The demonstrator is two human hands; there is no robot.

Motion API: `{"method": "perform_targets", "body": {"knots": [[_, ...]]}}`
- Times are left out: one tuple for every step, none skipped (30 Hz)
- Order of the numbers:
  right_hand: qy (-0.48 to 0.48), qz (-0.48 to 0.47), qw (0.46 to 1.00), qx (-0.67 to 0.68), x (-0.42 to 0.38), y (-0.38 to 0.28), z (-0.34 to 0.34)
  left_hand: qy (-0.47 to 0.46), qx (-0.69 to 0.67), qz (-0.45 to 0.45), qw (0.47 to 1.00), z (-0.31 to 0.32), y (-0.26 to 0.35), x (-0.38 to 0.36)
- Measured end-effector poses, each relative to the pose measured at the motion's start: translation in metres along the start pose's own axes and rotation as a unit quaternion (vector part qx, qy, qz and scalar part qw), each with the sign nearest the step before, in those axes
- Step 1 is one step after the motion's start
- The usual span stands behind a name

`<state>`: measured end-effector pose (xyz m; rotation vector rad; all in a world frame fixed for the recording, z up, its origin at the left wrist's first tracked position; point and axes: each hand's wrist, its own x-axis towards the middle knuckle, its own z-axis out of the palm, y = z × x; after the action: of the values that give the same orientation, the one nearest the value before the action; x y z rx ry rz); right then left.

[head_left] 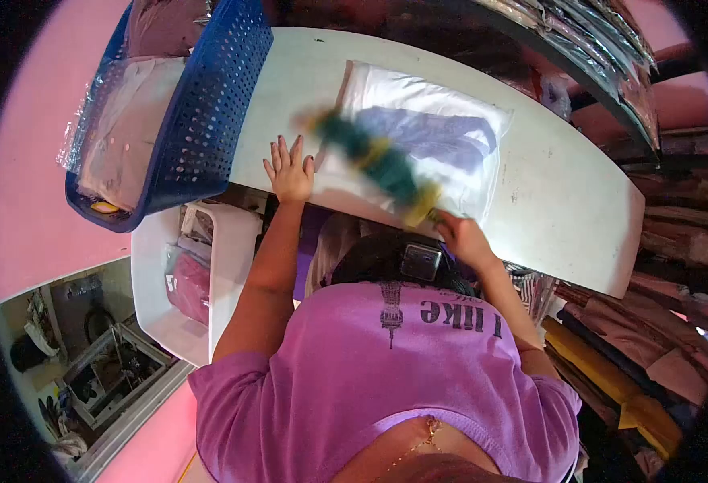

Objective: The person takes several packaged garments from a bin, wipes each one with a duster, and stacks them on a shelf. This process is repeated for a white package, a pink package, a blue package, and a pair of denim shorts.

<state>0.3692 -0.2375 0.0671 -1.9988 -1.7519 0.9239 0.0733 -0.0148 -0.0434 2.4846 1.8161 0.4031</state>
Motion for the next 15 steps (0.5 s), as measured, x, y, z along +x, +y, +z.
{"method": "perform_targets", "body": {"knots": [[-0.047,0.023,0.998,-0.026,-0.004,-0.01,-0.003,-0.011,0.041,0.006,0.999,0.008,-0.008,0.0],[-0.001,0.026,1.0,0.01,-0.003,-0.007,-0.003,-0.022,0.082,0.013,0.996,0.016,-0.016,-0.001],[0.045,0.029,0.998,0.045,-0.001,-0.004,-0.002,-0.022,0.082,0.014,0.996,0.013,-0.012,0.0],[0.104,0.088,0.988,0.077,0.004,-0.003,-0.002,-0.013,0.042,0.002,0.999,0.003,-0.002,0.001],[0.162,0.147,0.97,0.11,0.009,-0.002,-0.002,-0.004,0.003,-0.009,1.0,-0.003,0.003,0.001],[0.24,0.133,0.957,0.089,0.014,-0.001,0.0,-0.006,0.005,-0.009,1.0,-0.004,0.004,0.001],[0.241,0.136,0.957,0.09,0.015,0.0,0.003,-0.008,0.005,-0.006,1.0,-0.005,0.005,0.0],[0.197,0.095,0.974,0.055,0.015,0.0,0.006,-0.012,0.006,-0.009,1.0,-0.006,0.005,0.0],[0.153,0.054,0.987,0.019,0.017,-0.005,0.005,-0.016,0.007,-0.01,1.0,-0.007,0.006,0.002],[0.051,0.065,0.996,-0.017,0.016,-0.013,0.004,-0.016,0.006,-0.006,1.0,-0.008,0.006,0.002],[0.013,0.041,0.999,-0.009,0.013,-0.022,-0.001,-0.057,0.068,-0.002,0.996,-0.008,0.004,0.002],[0.029,0.043,0.999,-0.011,0.015,-0.021,-0.001,-0.098,0.13,0.0,0.987,-0.008,0.003,0.003],[0.044,0.046,0.998,-0.012,0.017,-0.02,0.001,-0.097,0.13,0.003,0.987,-0.007,0.004,0.004],[0.117,0.074,0.99,0.003,0.023,-0.016,0.004,-0.058,0.084,0.004,0.995,-0.004,0.005,0.003],[0.189,0.102,0.976,0.018,0.03,-0.015,0.005,-0.019,0.037,0.005,0.999,-0.003,0.005,0.004]]}}
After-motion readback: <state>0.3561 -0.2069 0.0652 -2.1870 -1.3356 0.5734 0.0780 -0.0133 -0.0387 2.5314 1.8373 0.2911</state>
